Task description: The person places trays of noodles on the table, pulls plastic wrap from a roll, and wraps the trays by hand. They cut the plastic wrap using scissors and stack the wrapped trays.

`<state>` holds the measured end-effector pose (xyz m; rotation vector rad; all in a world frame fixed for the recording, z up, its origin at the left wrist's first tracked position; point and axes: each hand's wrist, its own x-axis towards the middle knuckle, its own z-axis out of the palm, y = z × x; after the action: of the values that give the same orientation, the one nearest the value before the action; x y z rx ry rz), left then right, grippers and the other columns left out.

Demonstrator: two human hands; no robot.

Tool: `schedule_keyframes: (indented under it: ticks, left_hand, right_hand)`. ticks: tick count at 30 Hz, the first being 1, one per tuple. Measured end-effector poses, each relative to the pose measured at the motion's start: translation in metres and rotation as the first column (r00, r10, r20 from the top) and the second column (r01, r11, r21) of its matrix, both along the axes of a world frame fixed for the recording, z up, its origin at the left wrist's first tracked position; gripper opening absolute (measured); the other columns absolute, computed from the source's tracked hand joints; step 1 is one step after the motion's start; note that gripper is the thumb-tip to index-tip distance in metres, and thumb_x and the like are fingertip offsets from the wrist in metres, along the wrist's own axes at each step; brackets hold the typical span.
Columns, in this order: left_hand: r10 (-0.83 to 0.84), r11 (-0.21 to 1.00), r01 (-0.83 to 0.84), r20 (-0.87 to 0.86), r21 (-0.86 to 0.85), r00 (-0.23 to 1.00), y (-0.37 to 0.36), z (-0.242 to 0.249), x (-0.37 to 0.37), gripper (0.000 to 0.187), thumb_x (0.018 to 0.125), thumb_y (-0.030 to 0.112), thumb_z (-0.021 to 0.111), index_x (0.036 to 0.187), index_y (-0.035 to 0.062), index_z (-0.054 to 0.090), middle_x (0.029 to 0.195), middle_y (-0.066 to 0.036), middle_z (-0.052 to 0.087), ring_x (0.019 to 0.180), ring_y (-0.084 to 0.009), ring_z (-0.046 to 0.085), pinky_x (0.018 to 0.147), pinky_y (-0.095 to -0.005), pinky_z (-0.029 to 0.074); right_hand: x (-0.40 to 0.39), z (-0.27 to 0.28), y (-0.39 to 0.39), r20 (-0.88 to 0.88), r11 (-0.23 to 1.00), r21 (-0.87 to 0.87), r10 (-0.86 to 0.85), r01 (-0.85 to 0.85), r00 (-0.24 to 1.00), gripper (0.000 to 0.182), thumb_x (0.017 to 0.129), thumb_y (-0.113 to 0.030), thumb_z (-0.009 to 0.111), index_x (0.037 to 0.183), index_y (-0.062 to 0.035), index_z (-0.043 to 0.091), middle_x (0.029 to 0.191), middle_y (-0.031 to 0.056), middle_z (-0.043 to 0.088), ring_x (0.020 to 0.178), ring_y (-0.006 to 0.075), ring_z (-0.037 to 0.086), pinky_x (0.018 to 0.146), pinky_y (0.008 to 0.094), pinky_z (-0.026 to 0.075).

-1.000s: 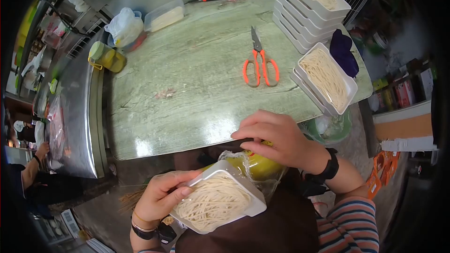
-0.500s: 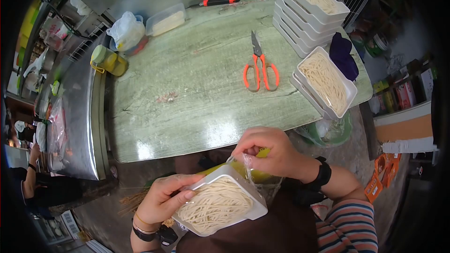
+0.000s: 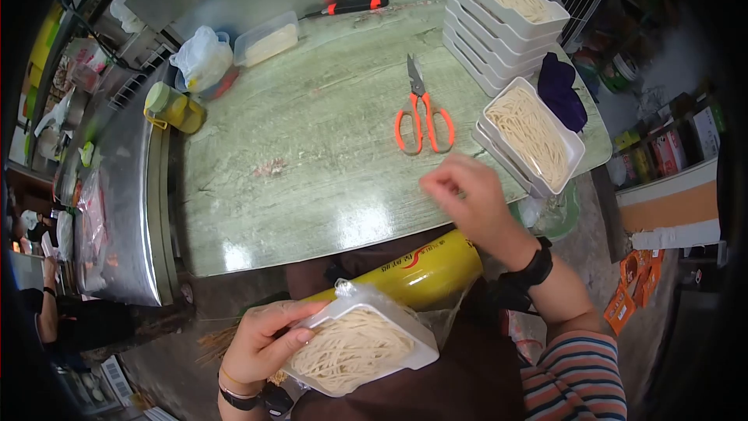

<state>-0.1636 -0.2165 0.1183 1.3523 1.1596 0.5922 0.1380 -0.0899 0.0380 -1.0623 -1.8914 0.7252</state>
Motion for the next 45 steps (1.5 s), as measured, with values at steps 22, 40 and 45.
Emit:
schedule_keyframes:
  ticks: [22,40,45]
  left_hand:
    - [-0.028,0.999,0.029,-0.044,0.017,0.999,0.011,-0.003,0.008,0.032,0.090,0.011,0.062,0.120,-0.0009,0.060,0.096,-0.011,0.067,0.083,-0.0161,0.064,0.076,-0.0263,0.048]
    - [-0.014,1.000,0.014,-0.043,0.001,0.999,0.008,0.002,0.008,0.033,0.090,0.010,0.060,0.121,-0.0012,0.059,0.099,-0.012,0.067,0.088,-0.0165,0.063,0.079,-0.0262,0.047]
    - [0.008,1.000,-0.007,-0.051,0.024,0.999,0.005,0.006,0.011,0.033,0.090,0.010,0.060,0.120,-0.0017,0.060,0.100,-0.012,0.067,0.090,-0.0164,0.063,0.081,-0.0262,0.047]
  right_hand:
    - [-0.040,0.057,-0.004,-0.322,0.665,-0.333,0.587,-0.669,0.743,0.012,0.079,-0.012,0.067,0.085,-0.0011,0.065,0.080,0.0053,0.060,0.069,0.0120,0.056,0.062,0.0250,0.046]
    - [-0.018,0.048,0.004,-0.343,0.790,-0.464,0.258,-0.402,0.903,0.006,0.072,-0.003,0.067,0.072,-0.0026,0.061,0.072,-0.0004,0.057,0.062,0.0076,0.050,0.058,0.0219,0.042]
    - [-0.022,0.022,0.008,-0.581,0.523,-0.672,0.065,-0.524,0.811,0.014,0.085,-0.016,0.059,0.085,-0.0015,0.059,0.077,0.0001,0.059,0.069,0.0076,0.057,0.060,0.0197,0.042]
